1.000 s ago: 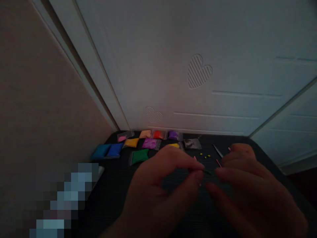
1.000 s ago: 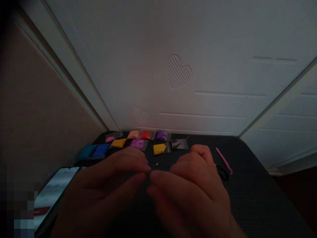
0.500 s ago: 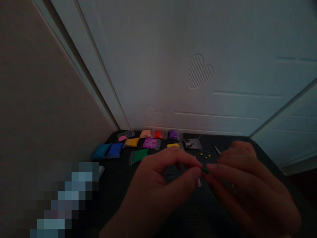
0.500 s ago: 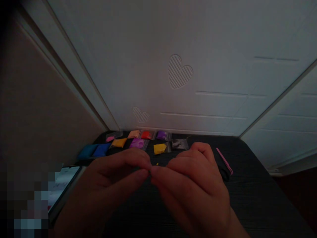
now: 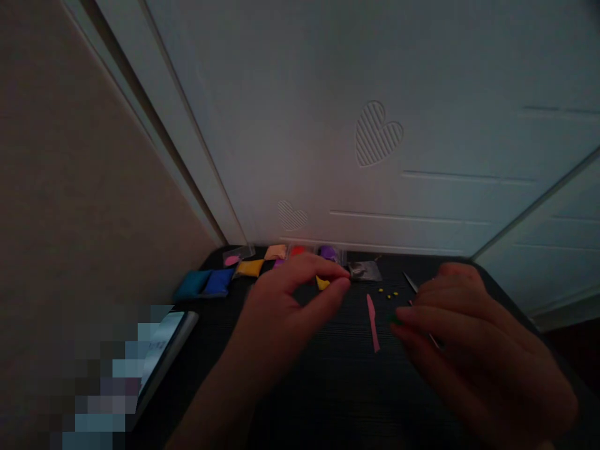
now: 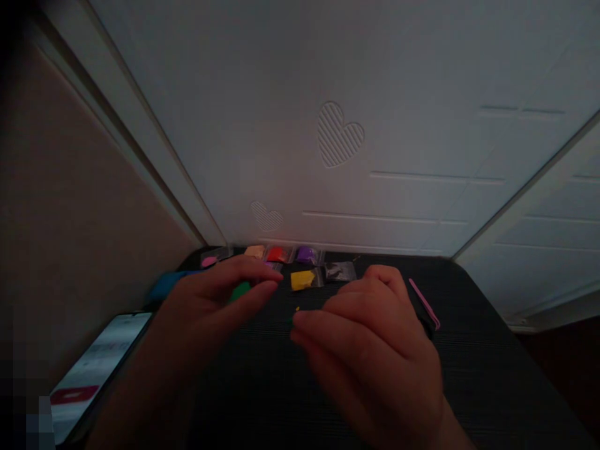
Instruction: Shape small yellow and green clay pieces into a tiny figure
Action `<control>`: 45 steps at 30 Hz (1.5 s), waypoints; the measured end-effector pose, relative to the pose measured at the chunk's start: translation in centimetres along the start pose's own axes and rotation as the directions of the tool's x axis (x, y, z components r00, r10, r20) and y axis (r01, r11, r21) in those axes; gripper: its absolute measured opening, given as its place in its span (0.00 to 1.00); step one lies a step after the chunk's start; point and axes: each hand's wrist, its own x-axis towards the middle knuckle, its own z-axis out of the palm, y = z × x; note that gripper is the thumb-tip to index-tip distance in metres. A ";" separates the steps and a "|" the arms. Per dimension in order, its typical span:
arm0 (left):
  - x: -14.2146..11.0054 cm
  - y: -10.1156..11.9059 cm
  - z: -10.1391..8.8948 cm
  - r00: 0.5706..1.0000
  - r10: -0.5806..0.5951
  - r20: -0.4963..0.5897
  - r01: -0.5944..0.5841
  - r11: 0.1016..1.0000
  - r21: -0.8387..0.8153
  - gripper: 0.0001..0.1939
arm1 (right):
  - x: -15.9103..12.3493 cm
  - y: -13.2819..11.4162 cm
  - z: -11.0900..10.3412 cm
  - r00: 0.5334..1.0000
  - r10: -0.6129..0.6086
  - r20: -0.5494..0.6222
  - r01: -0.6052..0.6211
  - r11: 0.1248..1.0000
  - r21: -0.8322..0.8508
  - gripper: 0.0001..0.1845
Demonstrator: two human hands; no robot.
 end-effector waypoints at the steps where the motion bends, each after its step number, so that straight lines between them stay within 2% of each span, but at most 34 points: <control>1: 0.4 -0.9 0.2 1.000 -0.005 0.001 0.004 0.996 0.091 0.07 | 0.0 0.0 -0.1 1.000 0.005 0.008 -0.005 1.000 0.006 0.19; 5: 1.2 -5.7 2.1 0.990 -0.033 0.138 -0.018 0.935 0.354 0.10 | 0.1 0.0 -0.9 1.000 0.011 0.015 -0.011 0.999 0.031 0.20; 9: -0.1 -9.9 4.6 0.957 -0.131 0.257 -0.034 0.833 0.552 0.10 | 0.1 -0.2 -1.9 0.999 0.024 -0.034 -0.024 0.999 0.022 0.20; 11: -0.8 -11.0 5.6 0.957 -0.166 0.240 -0.019 0.785 0.620 0.12 | 0.1 -0.3 -2.3 0.998 0.025 -0.050 -0.024 0.999 0.023 0.20; 18: -1.0 -11.5 7.3 0.960 -0.214 0.179 0.028 0.711 0.702 0.14 | -0.1 -0.4 -2.8 0.966 0.072 -0.249 -0.050 0.994 0.095 0.15; 23: -1.1 -12.0 8.0 0.958 -0.216 0.187 0.033 0.733 0.680 0.13 | 0.0 -0.3 -2.9 0.953 0.073 -0.294 -0.047 0.995 0.094 0.13; 27: -1.2 -12.3 8.2 0.959 -0.212 0.187 0.053 0.784 0.619 0.12 | -0.1 0.2 -2.9 0.967 0.055 -0.248 -0.028 0.993 0.112 0.14; 31: -1.2 -12.2 8.2 0.955 -0.224 0.194 0.098 0.855 0.509 0.10 | -0.2 0.7 -3.0 0.979 0.030 -0.201 -0.006 0.993 0.119 0.16; 34: -0.7 -10.9 7.8 0.941 -0.247 0.232 0.139 0.905 0.401 0.10 | -0.1 0.8 -3.0 0.985 0.031 -0.170 -0.012 0.993 0.116 0.17; 36: -0.1 -9.0 7.1 0.926 -0.244 0.290 0.174 0.954 0.246 0.11 | -0.1 0.8 -3.0 0.987 0.033 -0.154 -0.016 0.994 0.113 0.17; 37: 0.2 -7.7 6.7 0.919 -0.248 0.306 0.265 0.964 -0.013 0.11 | -0.1 0.8 -3.0 0.988 0.034 -0.150 -0.017 0.993 0.114 0.17; 38: 0.5 -6.3 6.2 0.918 -0.239 0.316 0.326 0.909 -0.261 0.10 | -0.1 0.8 -3.0 0.988 0.039 -0.151 -0.022 0.993 0.114 0.17; 39: 0.7 -4.8 5.7 0.920 -0.234 0.315 0.363 0.811 -0.458 0.09 | -0.1 0.7 -3.0 0.988 0.045 -0.145 -0.028 0.993 0.115 0.16; 40: 0.9 -3.2 5.2 0.918 -0.227 0.324 0.385 0.706 -0.595 0.07 | -0.1 0.6 -3.0 0.990 0.050 -0.129 -0.035 0.993 0.116 0.16; 42: 1.0 -0.5 4.4 0.919 -0.162 0.360 0.387 0.555 -0.737 0.05 | -0.1 0.5 -3.1 0.994 0.075 -0.083 -0.065 0.991 0.114 0.14; 45: 0.4 1.8 3.9 0.917 -0.064 0.393 0.381 0.432 -0.817 0.03 | 0.0 0.2 -3.2 0.997 0.081 0.003 -0.081 0.990 0.119 0.12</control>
